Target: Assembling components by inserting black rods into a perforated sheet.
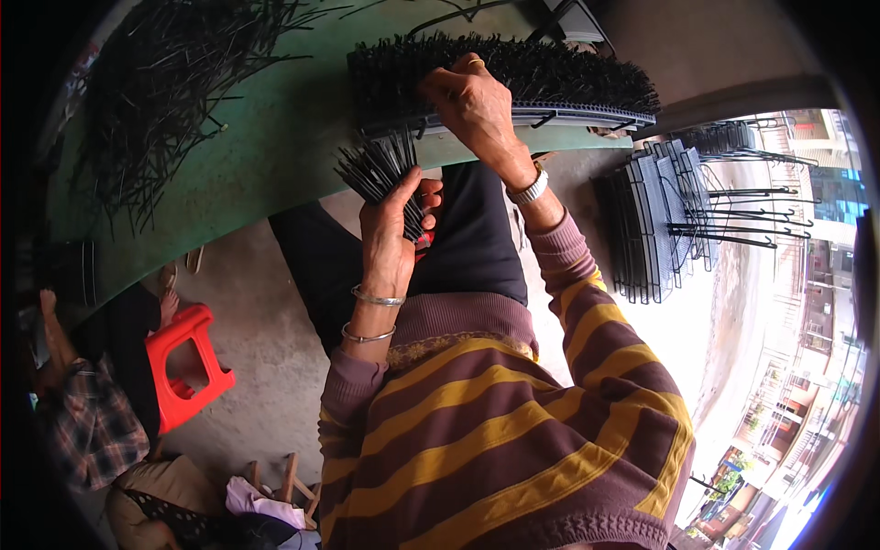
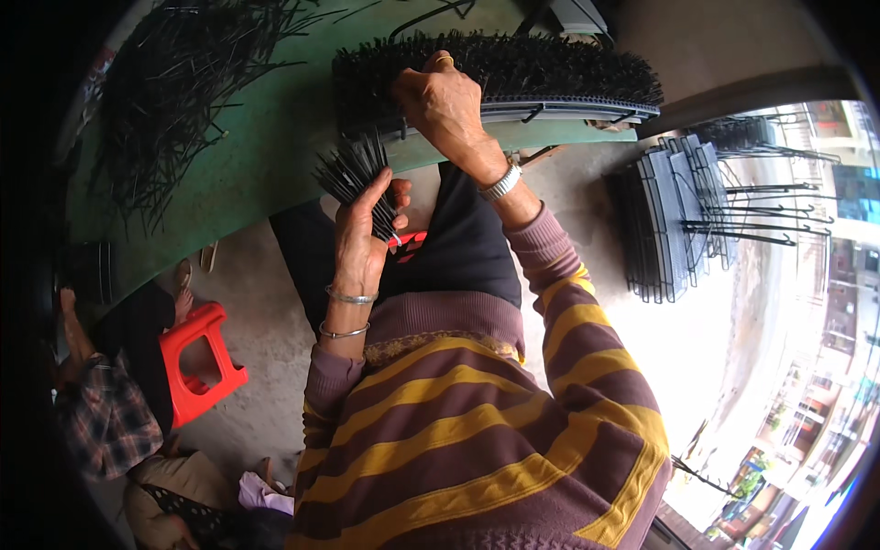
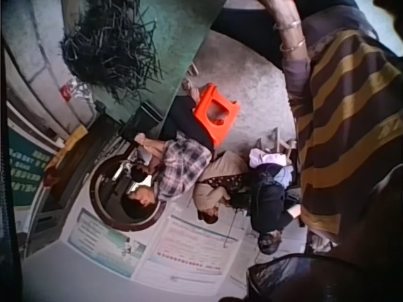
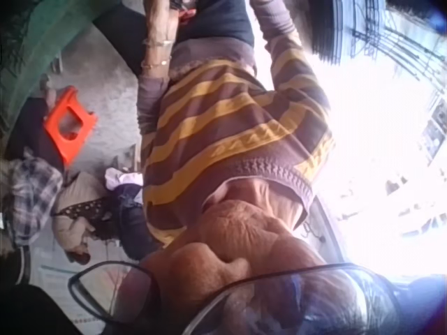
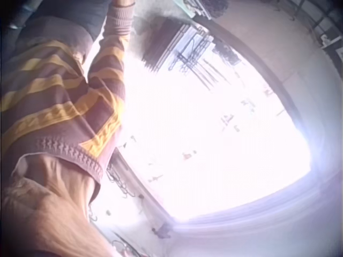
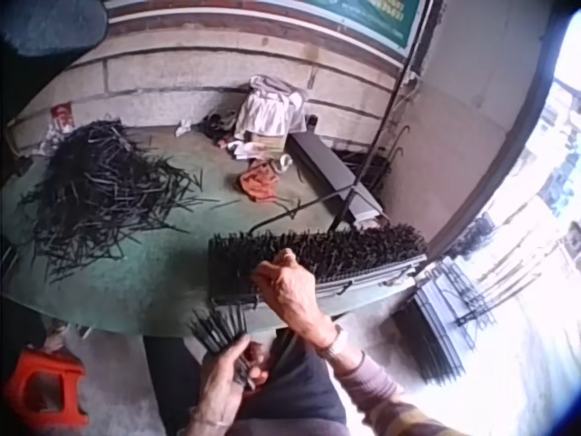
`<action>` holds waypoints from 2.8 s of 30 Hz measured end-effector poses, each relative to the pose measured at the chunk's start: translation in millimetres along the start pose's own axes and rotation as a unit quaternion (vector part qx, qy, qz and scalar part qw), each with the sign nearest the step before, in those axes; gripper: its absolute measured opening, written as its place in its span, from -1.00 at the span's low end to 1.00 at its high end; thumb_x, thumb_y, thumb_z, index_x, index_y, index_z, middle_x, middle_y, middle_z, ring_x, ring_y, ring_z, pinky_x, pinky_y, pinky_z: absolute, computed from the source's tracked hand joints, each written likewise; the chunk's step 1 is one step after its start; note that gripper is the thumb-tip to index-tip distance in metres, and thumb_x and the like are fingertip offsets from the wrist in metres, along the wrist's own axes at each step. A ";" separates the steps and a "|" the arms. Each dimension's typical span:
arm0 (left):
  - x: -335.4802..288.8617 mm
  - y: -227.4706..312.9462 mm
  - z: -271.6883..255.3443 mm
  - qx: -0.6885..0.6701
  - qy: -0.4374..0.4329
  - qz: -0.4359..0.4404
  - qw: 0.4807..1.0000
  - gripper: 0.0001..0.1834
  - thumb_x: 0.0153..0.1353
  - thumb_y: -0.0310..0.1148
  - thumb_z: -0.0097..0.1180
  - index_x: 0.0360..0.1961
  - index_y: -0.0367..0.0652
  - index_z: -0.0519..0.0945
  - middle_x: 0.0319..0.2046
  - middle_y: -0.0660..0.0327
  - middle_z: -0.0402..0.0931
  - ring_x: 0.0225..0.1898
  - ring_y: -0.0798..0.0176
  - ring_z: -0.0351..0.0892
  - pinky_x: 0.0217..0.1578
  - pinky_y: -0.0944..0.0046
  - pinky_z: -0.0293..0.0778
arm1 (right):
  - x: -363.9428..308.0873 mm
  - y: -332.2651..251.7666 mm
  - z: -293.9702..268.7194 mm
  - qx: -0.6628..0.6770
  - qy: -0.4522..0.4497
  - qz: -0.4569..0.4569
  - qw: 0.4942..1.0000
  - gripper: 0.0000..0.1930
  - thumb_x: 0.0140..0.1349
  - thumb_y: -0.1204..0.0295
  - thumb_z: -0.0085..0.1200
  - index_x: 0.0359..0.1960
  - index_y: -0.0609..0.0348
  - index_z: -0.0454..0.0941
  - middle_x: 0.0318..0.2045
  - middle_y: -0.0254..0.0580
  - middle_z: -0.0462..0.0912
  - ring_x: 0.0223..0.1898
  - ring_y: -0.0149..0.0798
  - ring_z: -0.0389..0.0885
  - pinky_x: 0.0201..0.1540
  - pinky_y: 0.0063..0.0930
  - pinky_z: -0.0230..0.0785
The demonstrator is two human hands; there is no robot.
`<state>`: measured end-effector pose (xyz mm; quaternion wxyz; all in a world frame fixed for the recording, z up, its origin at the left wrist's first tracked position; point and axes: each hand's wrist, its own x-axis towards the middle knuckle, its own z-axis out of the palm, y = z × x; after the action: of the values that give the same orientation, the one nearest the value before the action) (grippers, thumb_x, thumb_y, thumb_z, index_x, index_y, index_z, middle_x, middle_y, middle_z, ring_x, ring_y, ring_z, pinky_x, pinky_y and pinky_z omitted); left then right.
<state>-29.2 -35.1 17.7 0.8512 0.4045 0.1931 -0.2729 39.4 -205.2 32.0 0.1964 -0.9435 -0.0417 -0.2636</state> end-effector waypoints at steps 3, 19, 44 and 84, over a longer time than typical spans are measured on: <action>2.0 -1.6 -1.0 -0.018 -0.006 -0.011 1.000 -0.77 0.18 -0.33 0.27 -0.31 -0.34 0.62 -0.43 0.12 0.63 -0.56 0.36 0.49 -0.63 0.47 0.32 | -5.8 -2.6 1.7 -0.057 -0.005 -0.004 0.998 -0.88 0.13 0.29 0.24 -0.28 -0.14 0.70 -0.38 -0.23 0.53 -0.32 -0.21 0.57 -0.37 -0.36 0.46; 11.7 -8.2 -7.3 -0.048 0.027 -0.007 0.998 -0.77 0.21 -0.34 0.24 -0.22 -0.30 0.58 -0.37 0.09 0.66 -0.43 0.28 0.65 -0.47 0.32 0.62 | -13.9 -17.7 -42.0 0.249 0.004 0.098 0.963 -0.92 0.30 0.56 0.03 -0.20 0.27 0.48 -0.42 -0.22 0.67 -0.50 -0.43 0.60 -0.42 -0.57 0.42; 3.8 -9.2 -1.6 0.022 -0.053 -0.004 0.998 -0.72 0.21 -0.26 0.27 -0.22 -0.27 0.58 -0.40 0.11 0.66 -0.54 0.43 0.52 -0.65 0.48 0.34 | -24.4 -13.8 -37.9 0.454 -0.248 0.171 0.838 -0.86 0.27 0.47 0.09 -0.23 0.30 0.57 -0.46 -0.35 0.61 -0.47 -0.55 0.43 -0.41 -0.65 0.31; 0.6 -12.7 6.9 0.049 -0.154 -0.120 0.980 -0.73 0.25 -0.26 0.21 -0.49 -0.10 0.43 -0.69 0.33 0.31 -0.74 0.46 0.23 -0.75 0.46 0.12 | 0.2 4.0 -24.3 0.181 -0.006 -0.024 0.983 -0.80 0.27 0.27 0.12 -0.27 0.15 0.59 -0.24 -0.12 0.59 -0.18 -0.09 0.59 -0.06 -0.24 0.44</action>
<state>-35.9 -47.4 14.1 0.8108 0.3729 0.0936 -0.4413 28.6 -218.5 49.7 0.3572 -0.8926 -0.1127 -0.2511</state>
